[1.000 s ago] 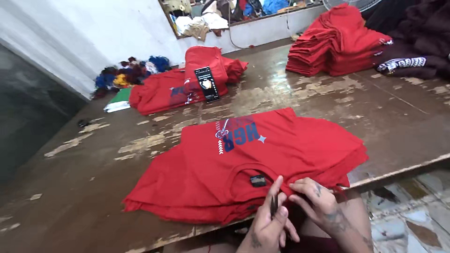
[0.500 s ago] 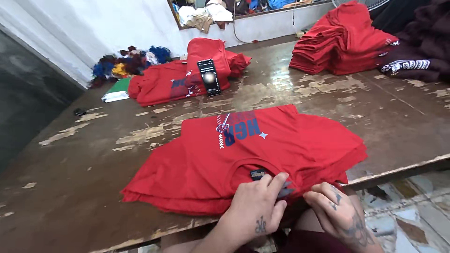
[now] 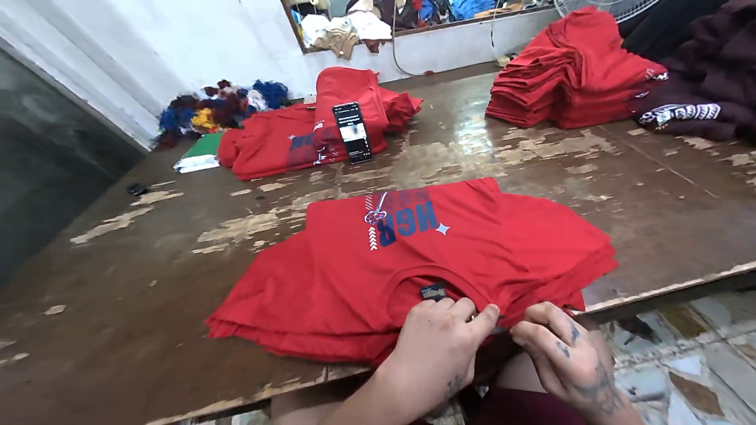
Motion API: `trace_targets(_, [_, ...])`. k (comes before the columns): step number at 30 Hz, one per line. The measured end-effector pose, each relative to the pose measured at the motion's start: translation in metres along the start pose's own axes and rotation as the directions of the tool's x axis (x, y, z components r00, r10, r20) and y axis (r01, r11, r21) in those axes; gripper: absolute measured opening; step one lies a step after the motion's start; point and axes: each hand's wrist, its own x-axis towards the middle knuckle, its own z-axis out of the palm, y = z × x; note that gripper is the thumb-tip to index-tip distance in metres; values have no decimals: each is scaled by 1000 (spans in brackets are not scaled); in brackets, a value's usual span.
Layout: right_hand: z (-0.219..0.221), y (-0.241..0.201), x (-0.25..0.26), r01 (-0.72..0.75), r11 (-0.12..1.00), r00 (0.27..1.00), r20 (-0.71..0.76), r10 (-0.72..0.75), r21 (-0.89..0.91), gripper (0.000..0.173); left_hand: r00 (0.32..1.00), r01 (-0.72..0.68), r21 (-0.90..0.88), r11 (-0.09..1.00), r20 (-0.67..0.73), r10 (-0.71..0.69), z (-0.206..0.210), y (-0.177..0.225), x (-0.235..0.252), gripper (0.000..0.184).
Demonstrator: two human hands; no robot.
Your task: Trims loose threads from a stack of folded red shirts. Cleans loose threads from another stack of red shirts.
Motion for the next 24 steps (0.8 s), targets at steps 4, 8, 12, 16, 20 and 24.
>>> trace_targets(4, [-2, -5, 3, 16, 994, 1000, 1, -16, 111, 19, 999, 35, -9, 999, -6, -35, 2, -1, -1, 34])
trace_targets(8, [-7, 6, 18, 76, 964, 996, 23, -85, 256, 53, 970, 224, -154, 962, -59, -235, 11, -6, -5, 35])
trace_targets(12, [16, 32, 68, -13, 970, 957, 284, -59, 243, 30, 946, 310, -226, 923, 166, -277, 24, -1, -5, 28])
trace_targets(16, [36, 43, 81, -32, 941, 798, 575, -178, 336, 29, 989, 126, -370, 921, -31, -147, 37, -8, -2, 9])
trace_targets(20, [10, 38, 91, -13, 955, 721, 665, -196, 295, 12, 985, 154, -510, 846, 12, -172, 40, -16, -7, 20])
trace_targets(24, [28, 47, 64, 173, 972, 927, 308, -215, 158, 9, 946, 320, -637, 701, 174, -274, 35, -21, -3, 25])
